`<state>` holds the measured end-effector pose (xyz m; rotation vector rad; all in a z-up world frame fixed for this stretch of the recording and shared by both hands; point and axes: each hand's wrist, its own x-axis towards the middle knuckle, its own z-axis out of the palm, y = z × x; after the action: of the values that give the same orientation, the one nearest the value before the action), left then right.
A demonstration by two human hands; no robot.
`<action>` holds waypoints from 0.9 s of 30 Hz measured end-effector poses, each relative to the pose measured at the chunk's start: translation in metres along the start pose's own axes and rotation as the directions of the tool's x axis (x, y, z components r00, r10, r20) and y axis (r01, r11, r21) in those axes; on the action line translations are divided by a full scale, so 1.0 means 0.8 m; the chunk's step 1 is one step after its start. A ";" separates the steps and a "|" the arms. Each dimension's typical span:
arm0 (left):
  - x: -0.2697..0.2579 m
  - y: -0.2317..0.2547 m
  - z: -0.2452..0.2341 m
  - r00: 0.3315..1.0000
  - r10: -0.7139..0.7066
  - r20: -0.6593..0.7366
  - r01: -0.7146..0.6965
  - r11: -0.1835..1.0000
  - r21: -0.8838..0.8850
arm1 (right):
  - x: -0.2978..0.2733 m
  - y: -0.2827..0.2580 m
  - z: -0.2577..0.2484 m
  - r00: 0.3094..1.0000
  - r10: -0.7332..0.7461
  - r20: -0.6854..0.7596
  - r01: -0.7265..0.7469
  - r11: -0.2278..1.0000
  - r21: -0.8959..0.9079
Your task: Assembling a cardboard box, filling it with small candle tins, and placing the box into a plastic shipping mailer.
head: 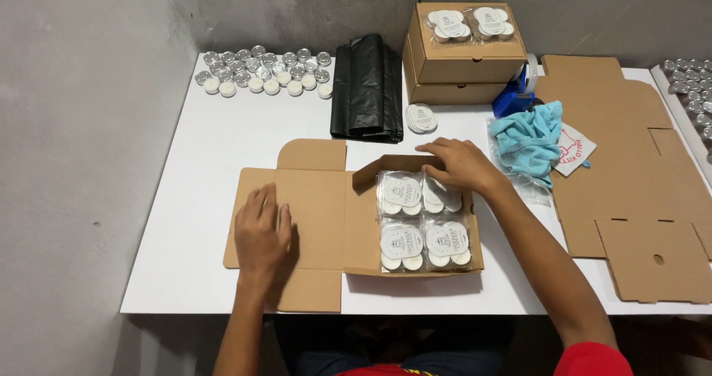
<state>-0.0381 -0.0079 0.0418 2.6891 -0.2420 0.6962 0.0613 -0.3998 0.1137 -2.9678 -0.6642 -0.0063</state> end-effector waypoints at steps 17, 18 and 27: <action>-0.223 0.215 0.010 0.719 -0.617 0.321 0.618 0.355 -0.702 | -0.044 0.004 0.038 0.818 -0.121 0.563 -0.319 0.718 0.618; -0.225 0.217 0.014 0.720 -0.614 0.322 0.618 0.358 -0.700 | -0.040 -0.003 0.041 0.819 -0.120 0.562 -0.321 0.715 0.621; -0.203 0.233 0.004 0.820 -0.566 0.079 0.490 0.625 -0.607 | -0.050 -0.068 0.055 0.919 -0.133 0.372 -0.304 0.362 0.881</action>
<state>-0.2232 -0.1691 0.0130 1.9238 0.3196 0.4740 0.0014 -0.3631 0.0741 -1.8150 -0.3171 0.7427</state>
